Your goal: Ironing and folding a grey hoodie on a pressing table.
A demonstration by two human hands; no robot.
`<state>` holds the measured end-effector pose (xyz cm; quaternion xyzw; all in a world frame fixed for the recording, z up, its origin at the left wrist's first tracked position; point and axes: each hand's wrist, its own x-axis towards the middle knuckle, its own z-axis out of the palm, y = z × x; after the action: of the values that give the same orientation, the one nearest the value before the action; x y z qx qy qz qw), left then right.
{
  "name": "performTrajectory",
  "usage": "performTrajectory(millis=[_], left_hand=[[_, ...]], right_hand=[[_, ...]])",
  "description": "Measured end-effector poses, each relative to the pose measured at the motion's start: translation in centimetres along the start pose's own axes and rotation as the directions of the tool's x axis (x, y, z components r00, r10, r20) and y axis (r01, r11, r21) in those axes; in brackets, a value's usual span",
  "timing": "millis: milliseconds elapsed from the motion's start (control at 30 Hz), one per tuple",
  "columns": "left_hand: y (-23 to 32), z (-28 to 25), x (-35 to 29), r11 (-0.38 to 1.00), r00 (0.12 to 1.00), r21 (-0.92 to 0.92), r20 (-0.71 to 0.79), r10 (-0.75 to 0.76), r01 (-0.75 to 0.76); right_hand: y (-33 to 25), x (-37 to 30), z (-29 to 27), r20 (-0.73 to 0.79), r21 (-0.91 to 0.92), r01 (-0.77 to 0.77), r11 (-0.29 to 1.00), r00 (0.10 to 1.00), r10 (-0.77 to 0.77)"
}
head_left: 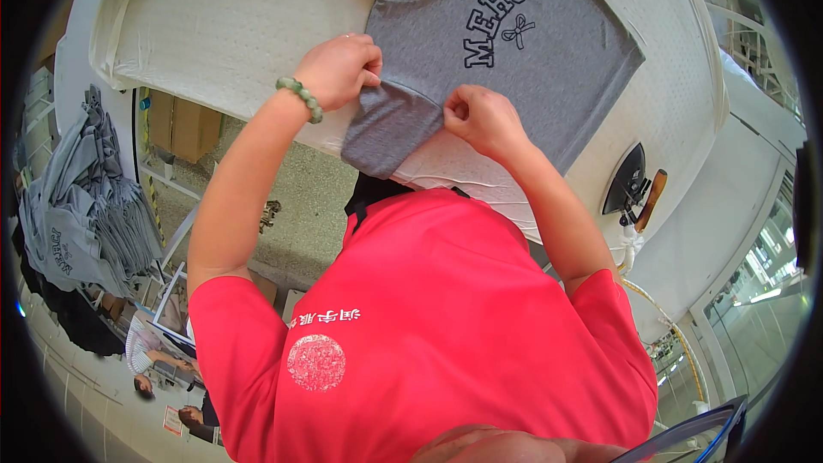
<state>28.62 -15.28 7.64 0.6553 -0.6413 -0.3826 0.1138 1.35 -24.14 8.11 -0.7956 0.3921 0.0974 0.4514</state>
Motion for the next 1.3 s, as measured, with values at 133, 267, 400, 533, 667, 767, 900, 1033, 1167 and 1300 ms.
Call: performTrajectory(millis=[133, 267, 400, 533, 667, 767, 900, 1033, 1167, 1300], left_hand=[[0.0, 0.0, 0.1, 1.000, 1.000, -0.004, -0.012, 0.006, -0.006], [0.5, 0.7, -0.4, 1.000, 0.997, 0.008, -0.075, -0.003, 0.004], [0.5, 1.0, -0.3, 1.000, 0.994, 0.018, -0.112, -0.003, 0.005], [1.3, 2.0, -0.3, 0.992, 0.986, 0.100, -0.154, -0.066, 0.082], [3.5, 4.8, -1.5, 0.974, 0.721, -0.004, -0.671, -0.171, 0.228], [3.7, 6.2, -2.2, 0.893, 0.666, -0.195, -0.606, -0.435, 0.406], [3.5, 7.8, -1.9, 0.823, 0.563, -0.328, -0.609, -0.559, 0.463], [6.0, 10.2, -5.1, 0.738, 0.516, -0.464, -0.528, -0.674, 0.490], [8.7, 11.5, -12.6, 0.570, 0.631, -0.474, -0.037, -0.775, 0.671], [7.4, 10.2, -12.6, 0.785, 0.580, -0.425, -0.529, -0.619, 0.450]], right_hand=[[-0.6, 0.3, 1.7, -0.143, -0.208, 0.106, 0.972, 0.980, -0.137], [-1.0, 1.0, 1.3, -0.085, -0.246, 0.096, 0.964, 0.989, -0.120], [-0.5, 1.6, -0.8, 0.151, -0.076, -0.055, 0.996, 0.986, 0.066], [-1.0, 1.5, 0.0, 0.030, -0.175, 0.048, 0.983, 0.999, -0.043], [-2.3, 0.7, 1.6, -0.137, -0.309, 0.282, 0.908, 0.932, -0.336], [-2.9, 1.9, 1.0, -0.081, -0.378, 0.316, 0.870, 0.925, -0.371], [-4.0, 6.8, 0.7, -0.004, -0.468, 0.438, 0.768, 0.868, -0.497], [-4.4, 10.0, 2.5, -0.074, -0.557, 0.556, 0.617, 0.706, -0.704], [-3.9, 10.4, 3.7, -0.036, -0.594, 0.534, 0.602, 0.730, -0.683], [-3.8, 10.2, 3.6, -0.038, -0.587, 0.533, 0.609, 0.733, -0.679]])
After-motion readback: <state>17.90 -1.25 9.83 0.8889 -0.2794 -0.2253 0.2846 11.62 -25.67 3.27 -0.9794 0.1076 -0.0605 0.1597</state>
